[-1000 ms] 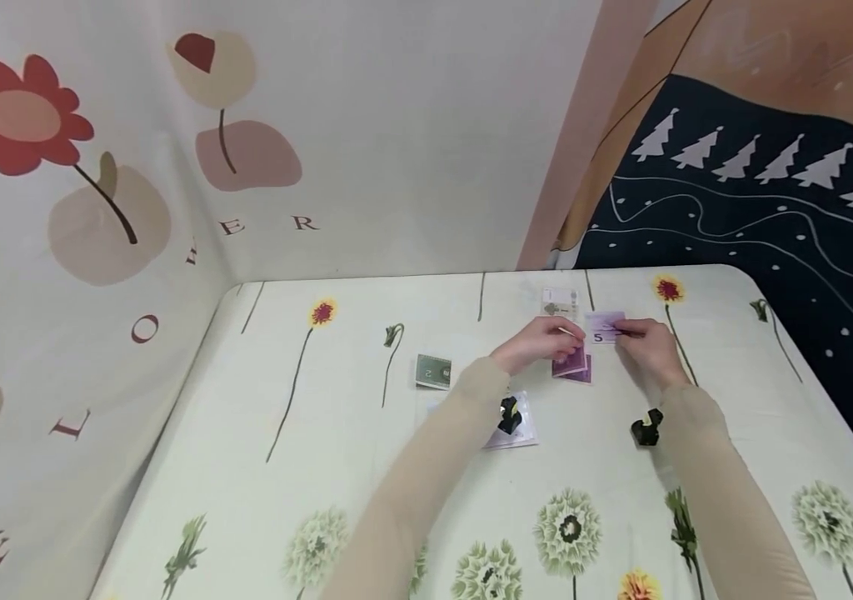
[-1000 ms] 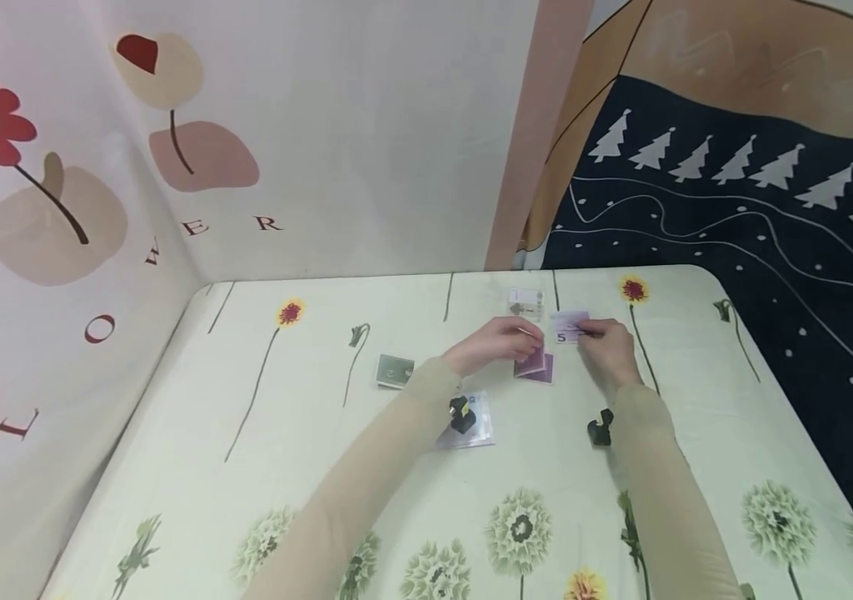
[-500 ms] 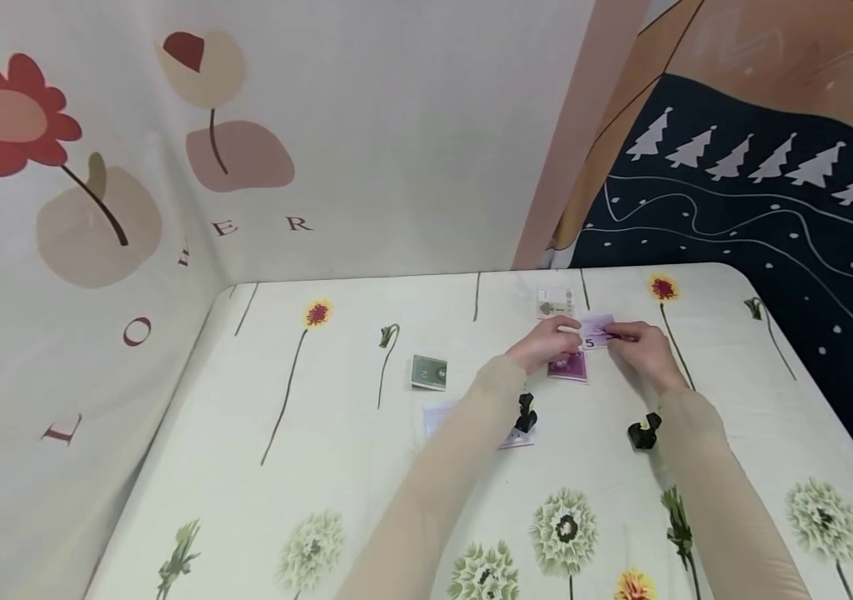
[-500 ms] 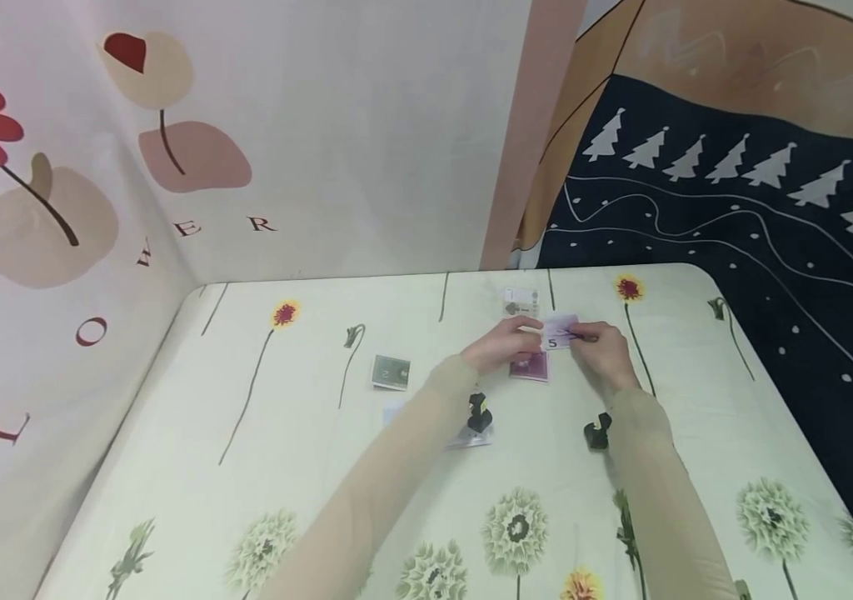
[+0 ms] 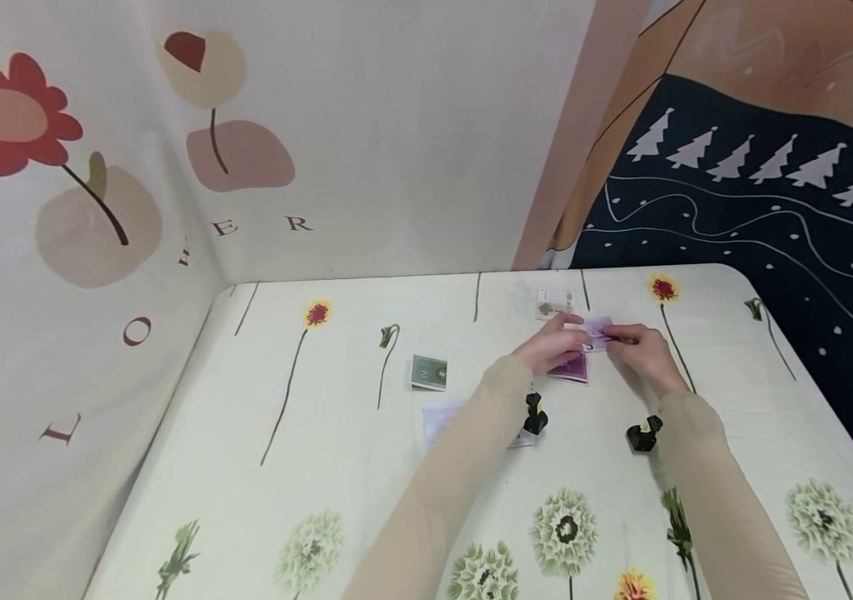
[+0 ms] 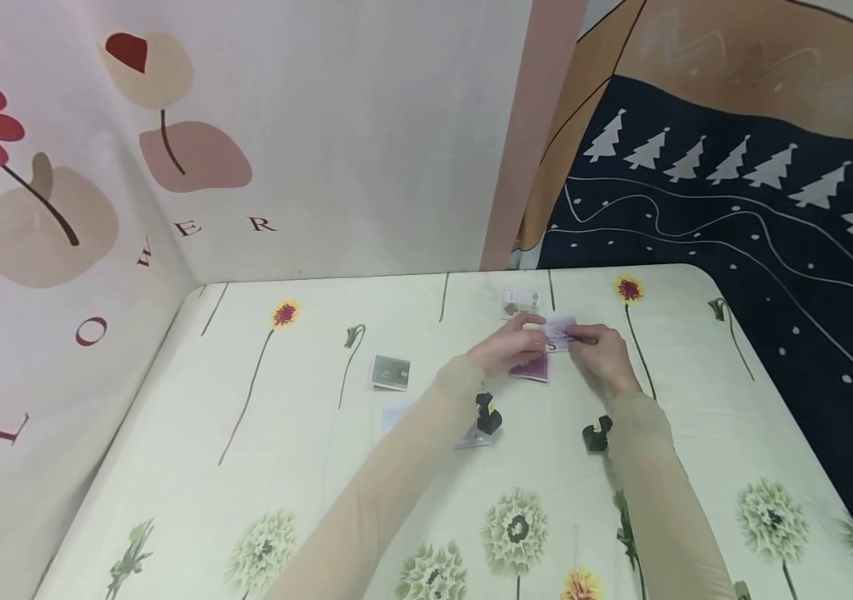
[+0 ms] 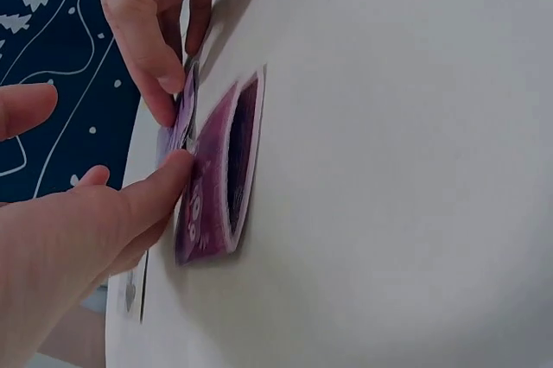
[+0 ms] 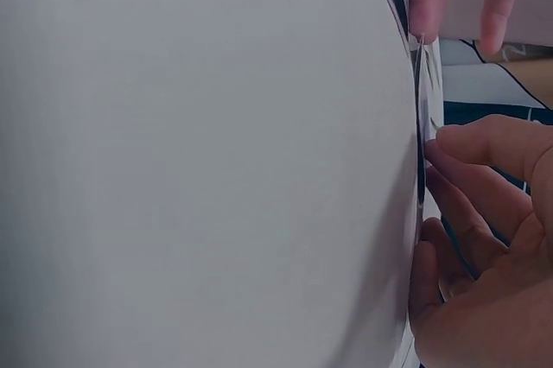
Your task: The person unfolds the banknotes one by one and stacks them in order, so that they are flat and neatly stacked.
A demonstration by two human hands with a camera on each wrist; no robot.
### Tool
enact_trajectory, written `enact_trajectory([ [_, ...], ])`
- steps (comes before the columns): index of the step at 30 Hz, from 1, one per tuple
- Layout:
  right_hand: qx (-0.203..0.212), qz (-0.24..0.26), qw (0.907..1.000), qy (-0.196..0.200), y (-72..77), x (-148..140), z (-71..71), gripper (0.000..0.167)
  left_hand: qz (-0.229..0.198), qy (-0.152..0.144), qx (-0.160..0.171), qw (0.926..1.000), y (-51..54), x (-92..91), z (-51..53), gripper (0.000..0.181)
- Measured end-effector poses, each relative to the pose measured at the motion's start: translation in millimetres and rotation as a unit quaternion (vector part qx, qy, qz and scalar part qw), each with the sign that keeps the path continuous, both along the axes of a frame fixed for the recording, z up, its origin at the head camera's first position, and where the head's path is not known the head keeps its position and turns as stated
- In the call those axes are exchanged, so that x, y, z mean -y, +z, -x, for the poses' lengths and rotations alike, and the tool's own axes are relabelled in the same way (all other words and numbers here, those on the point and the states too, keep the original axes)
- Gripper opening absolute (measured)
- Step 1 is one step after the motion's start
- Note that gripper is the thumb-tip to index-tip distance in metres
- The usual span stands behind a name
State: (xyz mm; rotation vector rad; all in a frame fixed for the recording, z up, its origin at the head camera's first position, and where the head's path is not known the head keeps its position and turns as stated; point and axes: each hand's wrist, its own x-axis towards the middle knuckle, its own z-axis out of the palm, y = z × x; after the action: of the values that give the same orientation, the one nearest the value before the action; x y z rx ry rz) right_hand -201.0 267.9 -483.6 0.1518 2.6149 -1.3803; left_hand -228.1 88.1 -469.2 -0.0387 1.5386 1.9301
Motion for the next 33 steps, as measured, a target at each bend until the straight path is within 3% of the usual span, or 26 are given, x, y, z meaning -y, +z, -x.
enact_trajectory([
  [8, -0.007, 0.014, 0.9999, 0.002, 1.1, -0.3, -2.6, 0.040, -0.064, 0.036, 0.052, 0.9960, -1.5, -6.9, -1.7, 0.062],
  [11, -0.005, 0.025, 0.9996, 0.007, 1.7, 0.8, -3.8, 0.039, -0.078, 0.034, 0.057, 0.9947, -1.3, -9.0, -3.4, 0.065],
  [18, 0.005, 0.063, 0.9978, 0.019, -1.1, 1.9, -6.2, 0.037, -0.062, 0.012, 0.050, 0.9968, -5.5, -7.9, -7.7, 0.062],
  [25, -0.001, 0.049, 0.9984, 0.027, 2.9, 1.8, -9.9, 0.036, -0.021, 0.058, 0.020, 0.9979, -12.7, -3.4, -10.1, 0.039],
  [33, -0.016, 0.033, 0.9987, 0.034, 3.4, 7.9, -13.4, 0.036, -0.010, 0.091, 0.004, 0.9958, -20.2, 1.2, -7.7, 0.033],
])
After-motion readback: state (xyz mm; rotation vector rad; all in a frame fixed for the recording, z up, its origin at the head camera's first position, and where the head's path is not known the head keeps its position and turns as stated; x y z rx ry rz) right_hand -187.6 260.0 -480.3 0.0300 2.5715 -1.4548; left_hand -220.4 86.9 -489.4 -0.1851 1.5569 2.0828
